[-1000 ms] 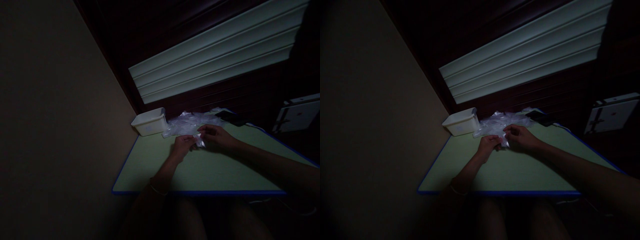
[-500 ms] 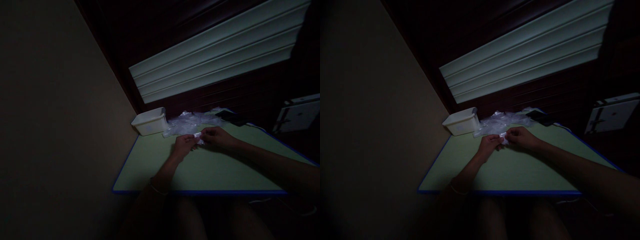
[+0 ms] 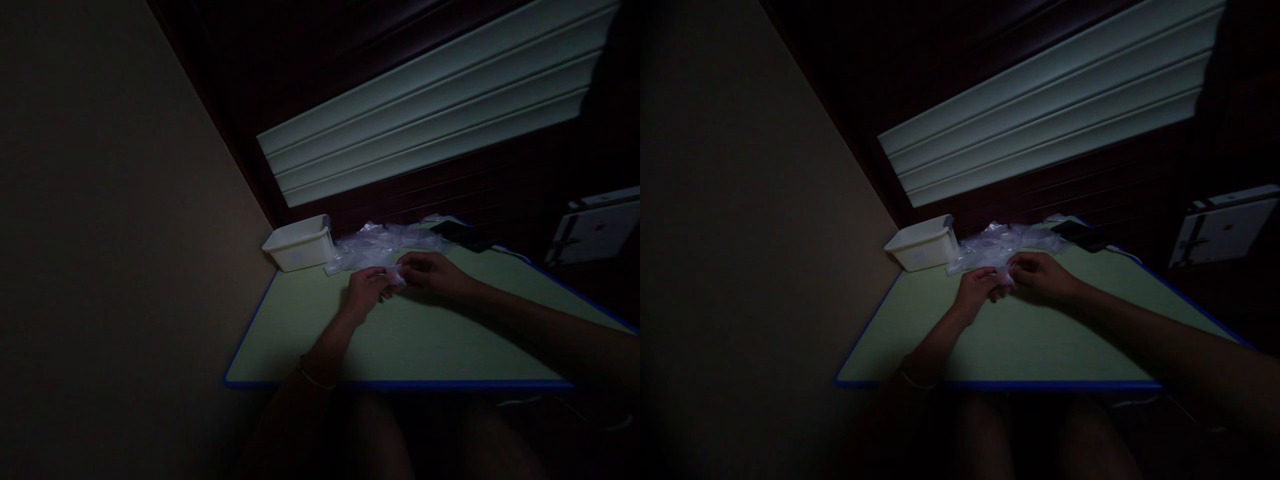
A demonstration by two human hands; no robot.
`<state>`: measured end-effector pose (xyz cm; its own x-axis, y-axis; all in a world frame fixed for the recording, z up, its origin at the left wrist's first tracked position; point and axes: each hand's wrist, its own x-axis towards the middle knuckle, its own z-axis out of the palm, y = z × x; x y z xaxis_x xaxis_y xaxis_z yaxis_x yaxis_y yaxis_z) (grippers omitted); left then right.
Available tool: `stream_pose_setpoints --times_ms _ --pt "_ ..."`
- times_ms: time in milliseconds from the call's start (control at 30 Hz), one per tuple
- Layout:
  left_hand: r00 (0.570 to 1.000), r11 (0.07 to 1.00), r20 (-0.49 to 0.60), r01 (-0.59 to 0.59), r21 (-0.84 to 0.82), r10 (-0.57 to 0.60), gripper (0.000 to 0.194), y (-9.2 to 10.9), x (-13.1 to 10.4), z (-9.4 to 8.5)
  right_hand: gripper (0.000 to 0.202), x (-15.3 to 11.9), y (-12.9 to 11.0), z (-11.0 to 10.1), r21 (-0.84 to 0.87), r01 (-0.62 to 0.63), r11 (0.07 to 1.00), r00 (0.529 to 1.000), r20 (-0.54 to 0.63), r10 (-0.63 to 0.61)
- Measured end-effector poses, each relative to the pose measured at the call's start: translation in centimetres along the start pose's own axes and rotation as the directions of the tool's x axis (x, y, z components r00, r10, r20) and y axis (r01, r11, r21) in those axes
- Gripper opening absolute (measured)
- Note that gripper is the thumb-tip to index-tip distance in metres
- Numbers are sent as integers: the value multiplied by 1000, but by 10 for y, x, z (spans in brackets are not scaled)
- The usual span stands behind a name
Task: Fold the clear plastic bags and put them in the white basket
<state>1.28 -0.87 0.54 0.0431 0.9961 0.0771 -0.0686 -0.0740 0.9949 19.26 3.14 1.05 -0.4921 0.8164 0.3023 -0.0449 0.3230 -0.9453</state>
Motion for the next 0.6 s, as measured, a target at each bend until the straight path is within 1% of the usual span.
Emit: stream_pose_setpoints --times_ms 100,200,367,433,500,600 --pt "999 998 29 30 -56 -28 38 1 0 -1 26 0 -1 -1 -31 49 998 999 -22 -49" --pt "992 985 99 95 -143 -82 35 2 -2 -1 24 0 0 -2 -70 104 992 994 -23 -105" --pt "970 937 215 179 -301 -116 27 6 -4 -3 21 -3 -3 -4 -246 194 950 978 -26 -206" --pt "963 921 235 208 -330 -134 24 7 -4 -4 21 -5 -7 -4 -323 223 920 970 -18 -241" --pt "960 912 240 221 -345 -142 26 8 -5 -4 20 -7 -11 -4 -389 262 883 957 -12 -289" --pt "965 934 233 187 -303 -118 28 8 -5 -3 19 -9 -14 -4 -449 309 838 940 10 -341"
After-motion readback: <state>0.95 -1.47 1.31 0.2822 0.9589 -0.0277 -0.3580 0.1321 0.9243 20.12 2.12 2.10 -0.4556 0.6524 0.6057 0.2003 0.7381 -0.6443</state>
